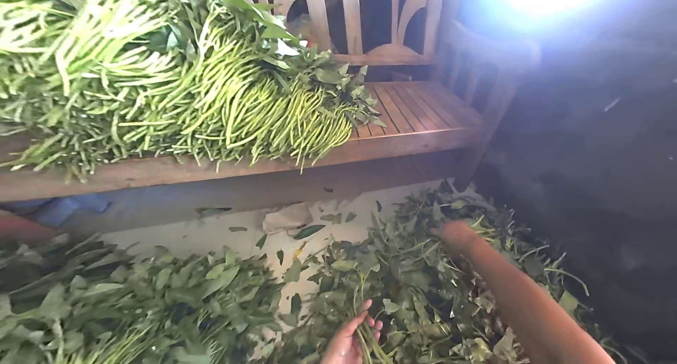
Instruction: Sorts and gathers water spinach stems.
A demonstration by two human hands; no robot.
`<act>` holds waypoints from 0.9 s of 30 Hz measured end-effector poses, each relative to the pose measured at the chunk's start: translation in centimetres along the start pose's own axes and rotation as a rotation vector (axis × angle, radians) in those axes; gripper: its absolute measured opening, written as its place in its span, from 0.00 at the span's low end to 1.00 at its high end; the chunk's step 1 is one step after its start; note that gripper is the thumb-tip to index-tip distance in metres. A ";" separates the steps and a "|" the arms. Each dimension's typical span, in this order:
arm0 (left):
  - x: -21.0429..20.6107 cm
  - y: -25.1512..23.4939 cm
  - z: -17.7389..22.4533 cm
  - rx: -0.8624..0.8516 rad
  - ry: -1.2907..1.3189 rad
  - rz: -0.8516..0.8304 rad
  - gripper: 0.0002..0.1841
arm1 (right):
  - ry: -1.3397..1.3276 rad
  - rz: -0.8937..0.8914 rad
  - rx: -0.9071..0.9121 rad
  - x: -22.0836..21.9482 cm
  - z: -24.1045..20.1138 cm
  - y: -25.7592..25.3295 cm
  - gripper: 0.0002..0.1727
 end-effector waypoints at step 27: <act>-4.4 6.4 -1.0 -0.169 -0.092 -0.208 0.16 | -0.396 0.192 -0.730 -8.0 -7.3 27.7 0.40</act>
Point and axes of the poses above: each hand's wrist, its own y-axis away from the middle knuckle, its own x-axis out of the back of the hand, z = x × y, the point moved 4 cm from there along -y, towards the middle knuckle, and after that the axes turned 2 degrees about -z, right-handed, at the moved point
